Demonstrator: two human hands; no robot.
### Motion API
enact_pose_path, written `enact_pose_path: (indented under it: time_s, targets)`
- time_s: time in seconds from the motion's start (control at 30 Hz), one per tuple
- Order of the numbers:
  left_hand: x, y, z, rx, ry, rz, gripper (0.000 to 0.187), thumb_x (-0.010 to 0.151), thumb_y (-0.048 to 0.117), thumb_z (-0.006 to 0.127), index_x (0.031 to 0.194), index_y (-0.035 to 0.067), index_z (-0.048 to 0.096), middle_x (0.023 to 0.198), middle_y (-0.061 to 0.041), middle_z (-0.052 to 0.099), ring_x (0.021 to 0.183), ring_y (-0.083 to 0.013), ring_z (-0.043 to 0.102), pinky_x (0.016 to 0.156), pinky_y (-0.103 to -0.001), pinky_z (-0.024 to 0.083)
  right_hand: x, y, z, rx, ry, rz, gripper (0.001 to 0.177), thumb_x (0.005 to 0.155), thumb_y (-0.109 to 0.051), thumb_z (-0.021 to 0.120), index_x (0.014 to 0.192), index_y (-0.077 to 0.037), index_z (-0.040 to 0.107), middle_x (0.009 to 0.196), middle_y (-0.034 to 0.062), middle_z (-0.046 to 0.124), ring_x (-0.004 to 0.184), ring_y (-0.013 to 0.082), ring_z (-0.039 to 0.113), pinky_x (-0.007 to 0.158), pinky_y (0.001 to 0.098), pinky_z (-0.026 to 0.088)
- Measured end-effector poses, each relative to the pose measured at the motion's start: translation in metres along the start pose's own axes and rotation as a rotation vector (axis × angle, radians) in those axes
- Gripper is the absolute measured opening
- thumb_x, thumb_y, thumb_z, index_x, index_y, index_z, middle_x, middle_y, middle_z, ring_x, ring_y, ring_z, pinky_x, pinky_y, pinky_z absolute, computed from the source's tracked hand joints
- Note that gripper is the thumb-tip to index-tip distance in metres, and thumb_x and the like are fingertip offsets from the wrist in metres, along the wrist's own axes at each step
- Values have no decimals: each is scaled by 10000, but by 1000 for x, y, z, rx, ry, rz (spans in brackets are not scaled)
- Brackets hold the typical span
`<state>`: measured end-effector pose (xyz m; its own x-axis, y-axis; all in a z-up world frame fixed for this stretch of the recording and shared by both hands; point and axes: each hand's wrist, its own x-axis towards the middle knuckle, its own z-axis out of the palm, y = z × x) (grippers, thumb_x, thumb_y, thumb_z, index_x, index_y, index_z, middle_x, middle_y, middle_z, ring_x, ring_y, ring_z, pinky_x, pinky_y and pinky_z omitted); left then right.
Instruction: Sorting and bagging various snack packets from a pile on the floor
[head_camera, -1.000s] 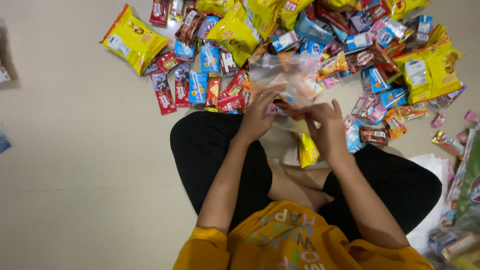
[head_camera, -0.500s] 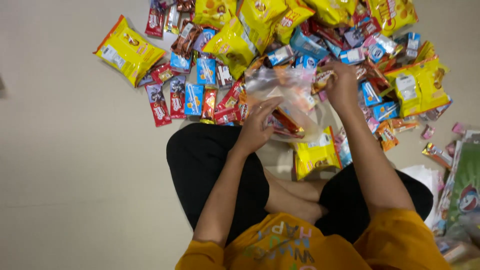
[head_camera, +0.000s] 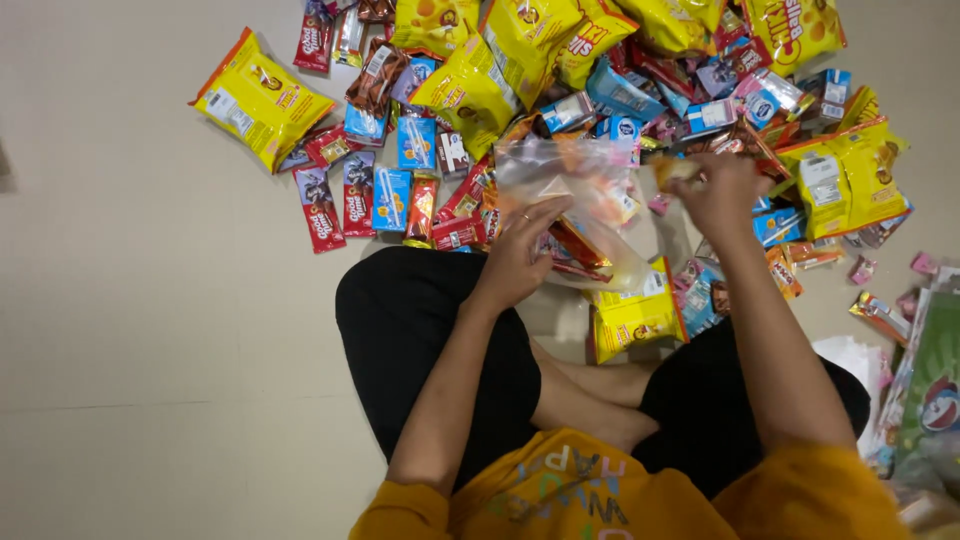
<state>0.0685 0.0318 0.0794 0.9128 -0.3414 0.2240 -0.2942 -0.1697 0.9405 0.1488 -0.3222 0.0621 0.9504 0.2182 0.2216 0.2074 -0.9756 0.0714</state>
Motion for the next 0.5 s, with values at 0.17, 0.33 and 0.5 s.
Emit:
enact_pose_path:
  time_s: [0.17, 0.33, 0.5]
  targets:
    - [1, 2, -1, -43, 11, 11, 834, 669, -21, 576, 1491, 117, 554, 1476, -110, 569, 1424, -304, 496, 1187, -446, 300, -35, -69, -130, 752, 253, 159, 435, 938, -149, 919, 1253, 30, 678, 1146, 250, 662, 1044, 440, 568, 983, 495, 373]
    - [-1, 1, 1, -16, 14, 67, 824, 657, -50, 591, 1470, 83, 558, 1474, -150, 562, 1420, -356, 489, 1189, -472, 323, -67, -138, -119, 477, 167, -34, 395, 830, -206, 871, 1158, -119, 669, 1116, 145, 644, 1144, 398, 532, 1078, 599, 252]
    - [-8, -1, 3, -34, 39, 35, 747, 667, -91, 552, 1406, 11, 594, 1453, -191, 569, 1376, -395, 507, 1183, -487, 334, -67, -159, -73, 208, 55, -145, 225, 778, -357, 816, 994, -340, 752, 981, -44, 685, 1098, 265, 551, 1066, 641, 240]
